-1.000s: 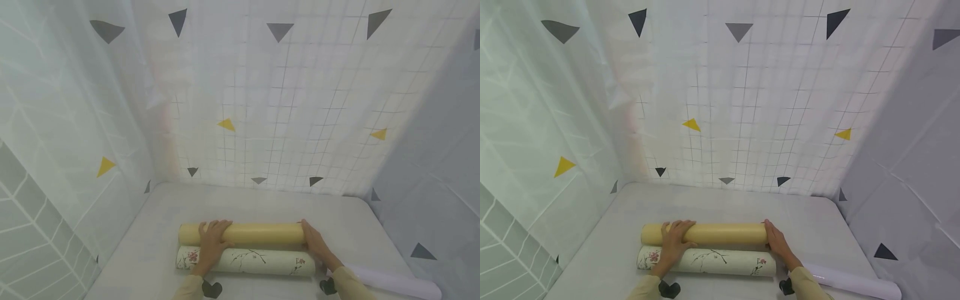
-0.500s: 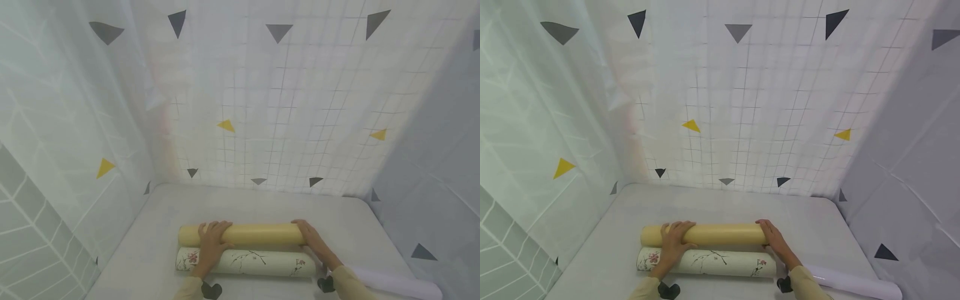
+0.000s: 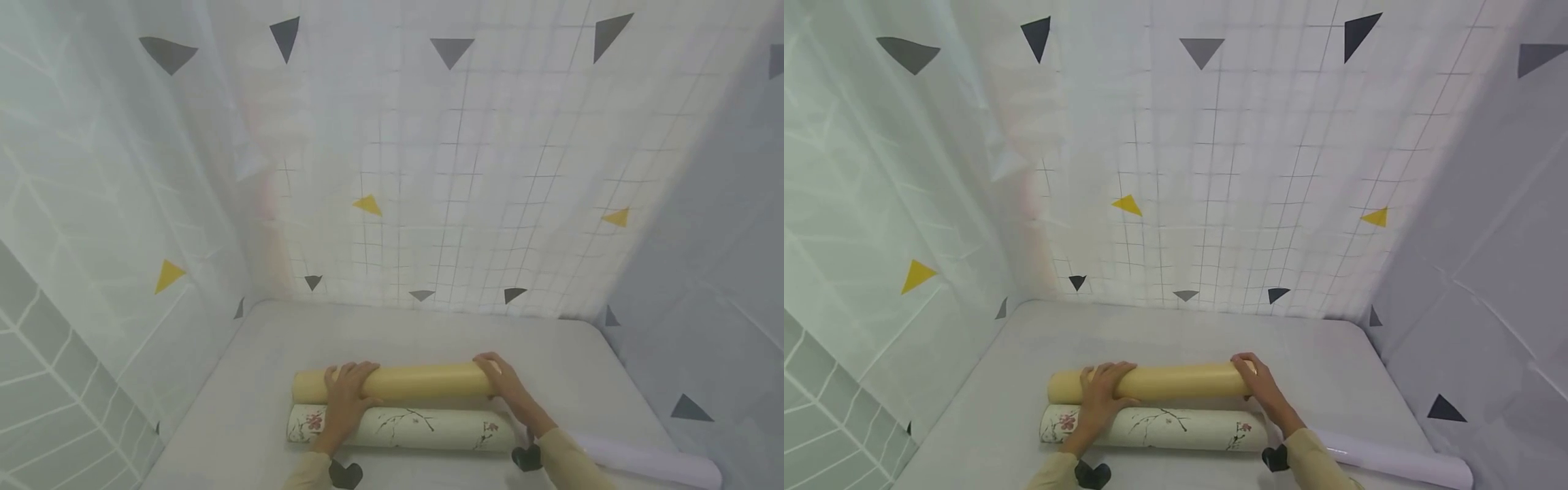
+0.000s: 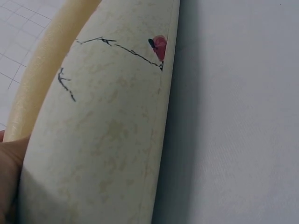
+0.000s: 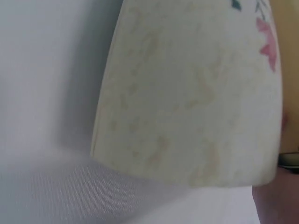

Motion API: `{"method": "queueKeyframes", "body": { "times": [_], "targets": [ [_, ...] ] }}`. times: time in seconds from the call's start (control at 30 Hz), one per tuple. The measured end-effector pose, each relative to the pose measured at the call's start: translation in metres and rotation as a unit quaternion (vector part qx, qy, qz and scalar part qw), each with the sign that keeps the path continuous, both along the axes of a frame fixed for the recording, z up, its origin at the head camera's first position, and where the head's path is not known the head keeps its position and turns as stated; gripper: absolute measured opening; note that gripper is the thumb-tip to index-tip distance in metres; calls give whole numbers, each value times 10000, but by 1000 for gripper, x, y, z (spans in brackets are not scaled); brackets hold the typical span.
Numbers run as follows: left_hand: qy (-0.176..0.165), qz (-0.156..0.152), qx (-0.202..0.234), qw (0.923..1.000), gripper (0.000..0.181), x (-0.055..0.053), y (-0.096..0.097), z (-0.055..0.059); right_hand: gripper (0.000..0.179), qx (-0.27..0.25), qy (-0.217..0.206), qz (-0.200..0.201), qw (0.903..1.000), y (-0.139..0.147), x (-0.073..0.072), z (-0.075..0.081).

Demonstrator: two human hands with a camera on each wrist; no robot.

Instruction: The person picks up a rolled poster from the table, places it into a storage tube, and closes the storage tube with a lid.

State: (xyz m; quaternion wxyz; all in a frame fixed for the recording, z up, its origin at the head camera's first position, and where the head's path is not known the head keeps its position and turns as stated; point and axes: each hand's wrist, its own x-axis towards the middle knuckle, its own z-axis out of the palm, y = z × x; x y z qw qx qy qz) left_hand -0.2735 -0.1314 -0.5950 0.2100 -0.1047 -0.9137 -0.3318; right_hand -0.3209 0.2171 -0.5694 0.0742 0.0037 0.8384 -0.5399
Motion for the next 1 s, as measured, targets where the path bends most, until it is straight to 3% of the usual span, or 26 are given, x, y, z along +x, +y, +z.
{"method": "queueKeyframes", "body": {
  "times": [0.3, 0.63, 1.0],
  "targets": [
    [-79, 12, 37, 10000, 67, 3, 0, 5, 50, -52, -25, -224, 9997, -4, -6, 0],
    [-173, -77, 69, 9998, 68, 1, 1, 0, 52, -58, -177, -513, 9985, -9, -3, 1],
    [-253, 41, 2, 9997, 69, 1, 2, 2, 53, -62, -135, -751, 9971, -17, -8, 5]
  ]
}}
